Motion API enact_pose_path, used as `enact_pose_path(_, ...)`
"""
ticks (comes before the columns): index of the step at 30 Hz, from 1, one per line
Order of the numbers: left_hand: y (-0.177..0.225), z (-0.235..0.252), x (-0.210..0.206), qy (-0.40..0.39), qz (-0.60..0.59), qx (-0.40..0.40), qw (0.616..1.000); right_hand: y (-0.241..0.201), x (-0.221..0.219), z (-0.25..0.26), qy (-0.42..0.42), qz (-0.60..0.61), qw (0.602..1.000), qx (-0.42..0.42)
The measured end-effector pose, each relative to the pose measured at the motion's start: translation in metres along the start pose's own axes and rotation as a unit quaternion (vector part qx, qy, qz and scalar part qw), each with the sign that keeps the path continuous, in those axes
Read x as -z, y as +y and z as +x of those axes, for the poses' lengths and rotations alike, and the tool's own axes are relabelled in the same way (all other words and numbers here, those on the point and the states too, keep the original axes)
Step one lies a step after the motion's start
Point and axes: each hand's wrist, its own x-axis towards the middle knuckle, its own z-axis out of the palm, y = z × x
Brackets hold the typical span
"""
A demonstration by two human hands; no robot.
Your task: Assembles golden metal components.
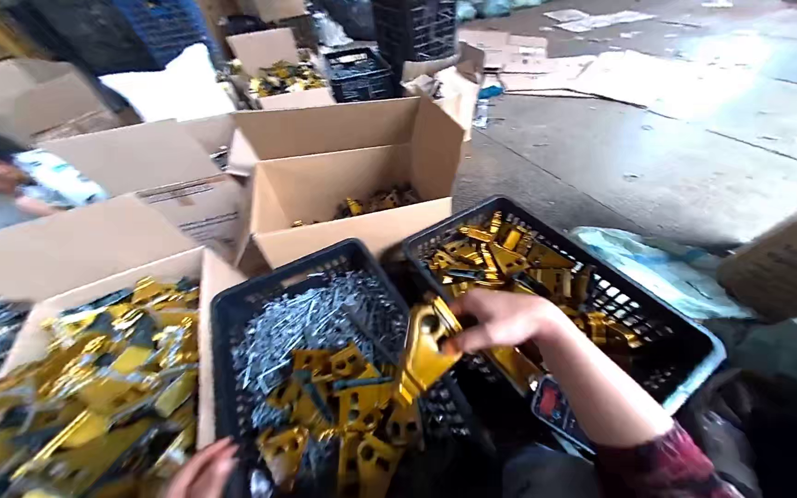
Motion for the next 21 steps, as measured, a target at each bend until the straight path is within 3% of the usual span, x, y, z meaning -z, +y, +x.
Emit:
enact_pose_path(4,0.068,-0.014,-0.060,-0.098,-0.178,-0.102,0.974,-0.073,-0.077,0.019,-0.148,-0.030,0.985,0.079)
enact_pose_path(7,0.092,-0.017,-0.064,-0.095,-0.153,-0.162,0.970,-0.098,-0.110,0.028,-0.178,-0.058,0.980,0.073)
enact_pose_path(11,0.085,-0.026,-0.061,-0.079,-0.080,-0.111,0.987,-0.108,-0.143,0.032,-0.170,-0.077,0.981,0.053)
enact_pose_path(18,0.065,-0.032,-0.051,-0.074,-0.126,-0.056,0.988,-0.109,-0.179,0.041,-0.130,-0.066,0.989,0.008)
enact_pose_path(21,0.043,-0.030,-0.059,-0.060,-0.138,-0.037,0.988,-0.090,-0.201,0.048,-0.076,-0.040,0.996,0.001)
